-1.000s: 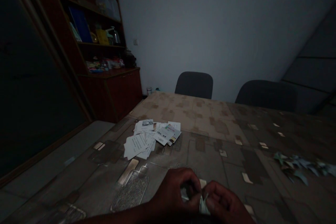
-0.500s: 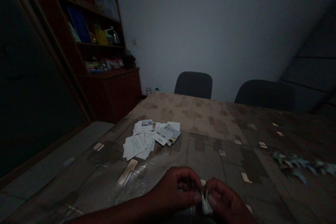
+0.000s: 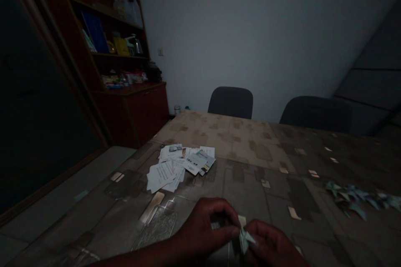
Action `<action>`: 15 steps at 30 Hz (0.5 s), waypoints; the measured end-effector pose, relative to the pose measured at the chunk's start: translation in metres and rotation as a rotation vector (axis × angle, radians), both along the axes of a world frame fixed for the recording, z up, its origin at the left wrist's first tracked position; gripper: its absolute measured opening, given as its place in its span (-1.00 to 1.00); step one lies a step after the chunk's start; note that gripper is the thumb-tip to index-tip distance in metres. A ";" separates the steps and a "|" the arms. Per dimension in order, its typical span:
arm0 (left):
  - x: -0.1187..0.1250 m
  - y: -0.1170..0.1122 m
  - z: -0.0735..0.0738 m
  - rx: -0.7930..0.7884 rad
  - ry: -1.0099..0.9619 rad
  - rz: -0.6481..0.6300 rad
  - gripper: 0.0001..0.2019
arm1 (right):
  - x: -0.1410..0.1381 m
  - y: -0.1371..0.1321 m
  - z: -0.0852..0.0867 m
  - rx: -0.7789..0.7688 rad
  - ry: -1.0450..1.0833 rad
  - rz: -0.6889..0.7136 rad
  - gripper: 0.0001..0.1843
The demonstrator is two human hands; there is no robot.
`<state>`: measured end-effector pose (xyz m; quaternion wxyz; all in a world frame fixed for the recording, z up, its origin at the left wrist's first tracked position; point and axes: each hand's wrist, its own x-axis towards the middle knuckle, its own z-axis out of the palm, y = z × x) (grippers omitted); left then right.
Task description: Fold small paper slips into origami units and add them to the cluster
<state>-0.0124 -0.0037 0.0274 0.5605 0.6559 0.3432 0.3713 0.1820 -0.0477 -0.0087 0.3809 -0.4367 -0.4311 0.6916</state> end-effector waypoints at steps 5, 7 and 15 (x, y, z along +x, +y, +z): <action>0.002 0.000 -0.001 -0.148 -0.086 -0.058 -0.87 | 0.002 0.002 -0.006 0.022 0.001 0.030 -0.40; 0.003 0.000 -0.004 -0.234 -0.114 -0.102 -0.79 | 0.002 0.004 -0.008 0.022 -0.005 0.030 -0.41; 0.008 -0.001 -0.010 -0.434 -0.173 -0.150 -0.68 | -0.003 0.000 -0.003 -0.011 0.001 -0.014 -0.37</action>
